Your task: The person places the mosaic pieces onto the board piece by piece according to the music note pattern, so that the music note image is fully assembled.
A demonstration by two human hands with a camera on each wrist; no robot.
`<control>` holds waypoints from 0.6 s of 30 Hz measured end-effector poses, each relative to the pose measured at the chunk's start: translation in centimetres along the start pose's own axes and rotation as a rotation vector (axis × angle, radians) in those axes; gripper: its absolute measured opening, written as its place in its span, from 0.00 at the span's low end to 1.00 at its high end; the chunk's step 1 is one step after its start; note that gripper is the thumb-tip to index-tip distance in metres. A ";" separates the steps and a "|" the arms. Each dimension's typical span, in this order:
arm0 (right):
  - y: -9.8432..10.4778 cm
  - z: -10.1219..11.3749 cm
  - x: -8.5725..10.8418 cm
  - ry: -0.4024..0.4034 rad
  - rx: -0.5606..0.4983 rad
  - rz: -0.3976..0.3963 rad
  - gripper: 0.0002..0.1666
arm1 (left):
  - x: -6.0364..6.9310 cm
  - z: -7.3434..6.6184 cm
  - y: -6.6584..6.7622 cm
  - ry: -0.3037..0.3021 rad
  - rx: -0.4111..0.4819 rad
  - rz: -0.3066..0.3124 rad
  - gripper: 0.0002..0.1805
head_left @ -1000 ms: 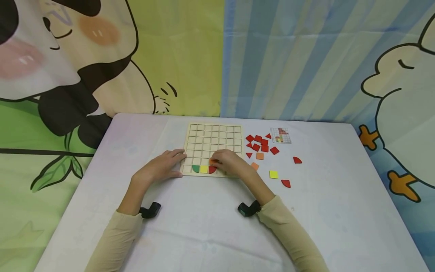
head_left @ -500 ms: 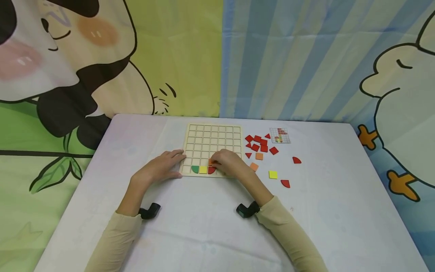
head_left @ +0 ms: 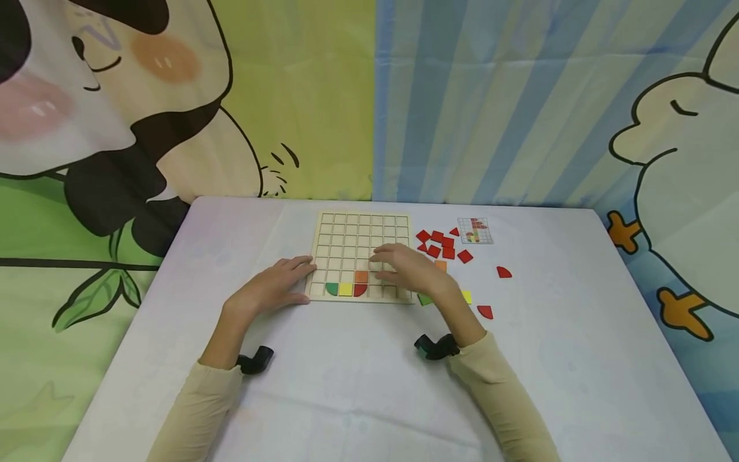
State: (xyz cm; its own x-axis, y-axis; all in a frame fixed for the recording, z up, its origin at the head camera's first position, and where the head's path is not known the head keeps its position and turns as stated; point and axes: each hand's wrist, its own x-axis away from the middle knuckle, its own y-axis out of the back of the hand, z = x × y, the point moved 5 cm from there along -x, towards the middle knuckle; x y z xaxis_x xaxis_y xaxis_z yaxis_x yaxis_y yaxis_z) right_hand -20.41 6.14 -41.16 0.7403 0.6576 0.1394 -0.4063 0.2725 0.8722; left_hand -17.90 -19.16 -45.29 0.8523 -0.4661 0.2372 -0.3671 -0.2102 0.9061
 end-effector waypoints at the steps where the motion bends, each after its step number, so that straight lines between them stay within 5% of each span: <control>1: 0.9 -0.4 0.7 -0.039 -0.021 0.001 0.26 | 0.0 0.0 0.0 0.002 -0.001 0.000 0.41; 6: 4.7 -3.1 5.2 -0.198 -0.074 0.016 0.30 | 0.0 0.0 -0.1 0.002 -0.013 -0.003 0.41; 12: 6.5 -6.8 8.3 -0.305 -0.062 -0.003 0.27 | 0.2 0.0 0.0 -0.014 -0.022 -0.015 0.40; 18: 5.1 -9.5 9.2 -0.528 -0.095 0.234 0.30 | -0.1 0.1 0.1 -0.017 -0.017 -0.013 0.40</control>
State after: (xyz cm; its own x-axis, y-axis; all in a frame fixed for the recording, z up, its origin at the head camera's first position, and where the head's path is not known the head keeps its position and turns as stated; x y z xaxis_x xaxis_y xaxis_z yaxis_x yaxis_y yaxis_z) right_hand -20.74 20.25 -39.85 0.7817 0.2751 0.5597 -0.6196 0.2394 0.7476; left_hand -18.05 -19.17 -45.26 0.8506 -0.4780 0.2193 -0.3495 -0.2021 0.9149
